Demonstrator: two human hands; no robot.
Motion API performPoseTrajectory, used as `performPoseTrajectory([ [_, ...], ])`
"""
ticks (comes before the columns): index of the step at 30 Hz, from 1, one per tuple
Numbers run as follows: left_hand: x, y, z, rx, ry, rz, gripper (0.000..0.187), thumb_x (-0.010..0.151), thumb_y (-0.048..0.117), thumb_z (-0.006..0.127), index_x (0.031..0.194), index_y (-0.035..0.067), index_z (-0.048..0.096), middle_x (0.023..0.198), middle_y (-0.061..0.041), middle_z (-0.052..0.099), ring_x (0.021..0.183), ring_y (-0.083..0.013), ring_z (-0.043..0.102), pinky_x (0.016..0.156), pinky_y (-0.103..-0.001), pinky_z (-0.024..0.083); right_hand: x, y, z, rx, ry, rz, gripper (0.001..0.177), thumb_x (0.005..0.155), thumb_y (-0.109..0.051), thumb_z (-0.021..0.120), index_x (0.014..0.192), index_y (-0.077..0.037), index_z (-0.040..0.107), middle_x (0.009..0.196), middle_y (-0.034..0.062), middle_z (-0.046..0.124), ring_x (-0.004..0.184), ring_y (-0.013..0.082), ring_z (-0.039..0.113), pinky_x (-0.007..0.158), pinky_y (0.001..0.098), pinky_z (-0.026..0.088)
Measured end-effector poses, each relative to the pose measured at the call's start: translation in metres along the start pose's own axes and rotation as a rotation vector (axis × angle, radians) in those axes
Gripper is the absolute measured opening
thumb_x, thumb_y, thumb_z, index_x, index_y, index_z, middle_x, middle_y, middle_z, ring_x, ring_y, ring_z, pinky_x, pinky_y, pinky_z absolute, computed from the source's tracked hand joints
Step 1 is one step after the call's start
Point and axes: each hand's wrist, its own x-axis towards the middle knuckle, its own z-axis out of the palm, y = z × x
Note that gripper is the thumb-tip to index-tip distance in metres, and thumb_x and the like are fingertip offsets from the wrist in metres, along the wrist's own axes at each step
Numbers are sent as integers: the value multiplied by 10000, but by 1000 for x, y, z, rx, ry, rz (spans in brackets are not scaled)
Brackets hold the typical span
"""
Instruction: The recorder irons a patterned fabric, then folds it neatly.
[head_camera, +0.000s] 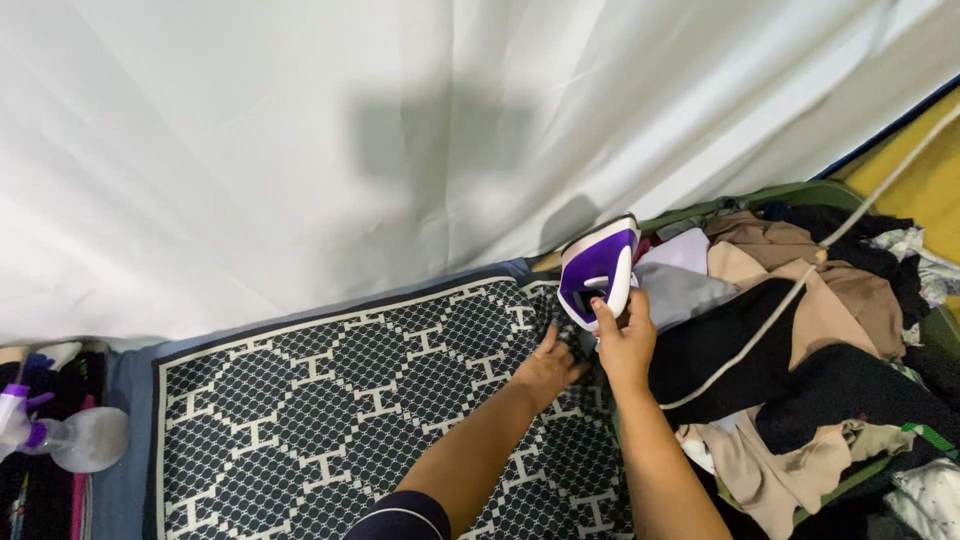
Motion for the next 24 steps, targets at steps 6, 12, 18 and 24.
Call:
performPoseTrajectory([
  [6, -52, -21, -47, 39, -328, -195, 610, 955, 452, 698, 1467, 140, 585, 1551, -140, 514, 1431, -357, 461, 1181, -663, 182, -1, 43, 12, -36, 14, 34, 270, 939, -161, 778, 1083, -28, 592, 813, 55, 679, 615, 102, 611, 547, 264, 510],
  [12, -59, -22, -19, -312, -503, -197, 591, 919, 377, 767, 1438, 142, 608, 1504, -162, 554, 1356, -382, 522, 1131, -608, 333, -4, 59, 20, -137, 37, -63, 327, 908, -144, 791, 1155, -28, 612, 866, 57, 687, 697, 115, 628, 621, 273, 508],
  [18, -29, -21, -15, -317, 171, -237, 787, 815, 199, 788, 1490, 142, 389, 1517, -146, 419, 1315, -345, 455, 1053, -587, 335, 4, 59, 25, -13, 16, -69, 281, 940, -131, 769, 1143, -22, 608, 902, 47, 695, 735, 100, 646, 640, 265, 547],
  [24, -17, -19, 13, -631, 7, -262, 484, 930, 108, 674, 1407, 98, 588, 1392, -120, 602, 1344, -304, 551, 1230, -550, 322, 9, 83, 29, 46, -15, -33, 282, 949, -100, 751, 1151, 0, 580, 934, 72, 694, 753, 113, 669, 601, 285, 595],
])
